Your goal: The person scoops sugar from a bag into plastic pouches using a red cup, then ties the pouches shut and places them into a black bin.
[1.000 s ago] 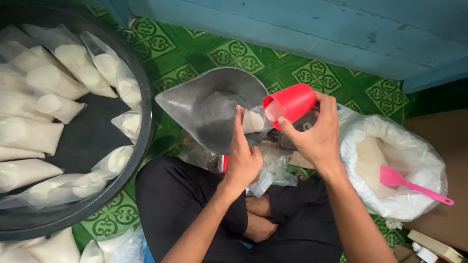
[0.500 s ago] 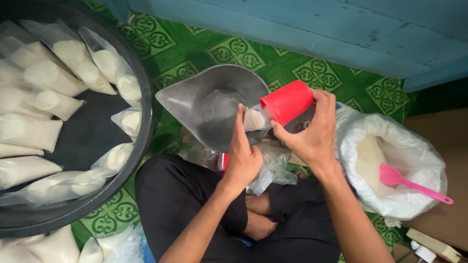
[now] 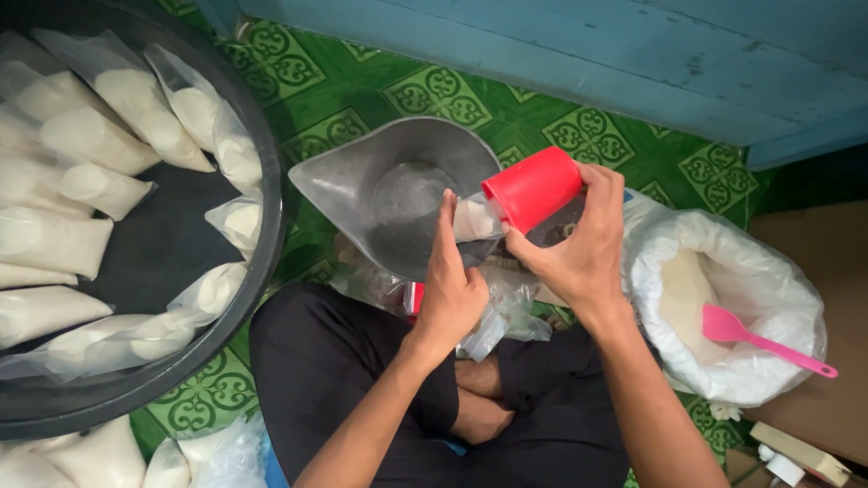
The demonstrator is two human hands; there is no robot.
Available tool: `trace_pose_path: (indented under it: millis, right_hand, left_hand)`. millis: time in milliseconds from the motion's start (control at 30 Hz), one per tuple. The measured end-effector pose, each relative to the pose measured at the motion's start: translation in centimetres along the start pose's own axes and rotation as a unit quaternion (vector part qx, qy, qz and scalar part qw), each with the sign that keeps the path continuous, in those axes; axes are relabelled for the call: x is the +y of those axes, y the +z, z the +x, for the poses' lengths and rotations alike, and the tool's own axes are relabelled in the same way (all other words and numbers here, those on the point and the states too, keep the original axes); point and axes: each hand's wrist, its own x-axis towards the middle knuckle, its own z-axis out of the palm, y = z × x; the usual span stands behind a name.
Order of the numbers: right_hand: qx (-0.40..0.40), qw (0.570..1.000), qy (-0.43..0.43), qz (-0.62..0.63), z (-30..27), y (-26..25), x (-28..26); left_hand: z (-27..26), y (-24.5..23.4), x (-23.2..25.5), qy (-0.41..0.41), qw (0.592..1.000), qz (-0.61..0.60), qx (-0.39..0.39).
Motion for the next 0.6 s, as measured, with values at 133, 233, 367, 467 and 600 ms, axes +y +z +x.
trace_pose_path:
  millis: [133, 233, 367, 467, 600]
  right_hand:
    - [-0.002, 1.0, 0.002, -0.001, 0.07, -0.01, -0.22]
    - [-0.005, 1.0, 0.007, 0.001, 0.14, -0.1, -0.41]
    - [-0.003, 1.0, 0.001, 0.005, 0.09, -0.04, -0.44]
    - [-0.001, 1.0, -0.003, -0.001, 0.04, 0.02, -0.32]
    - [0.004, 1.0, -0.008, -0.007, 0.03, -0.02, -0.46]
  left_hand:
    - [0.01, -0.2, 0.19, -0.006, 1.0, -0.003, -0.006]
    - [0.04, -0.28, 0.13, -0.009, 1.0, 0.001, -0.008]
    - [0.0, -0.34, 0.32, -0.01, 1.0, -0.002, -0.009]
    - [-0.01, -0.34, 0.36, -0.005, 1.0, -0.004, -0.008]
    - [0.02, -0.36, 0.42, -0.007, 1.0, -0.002, -0.009]
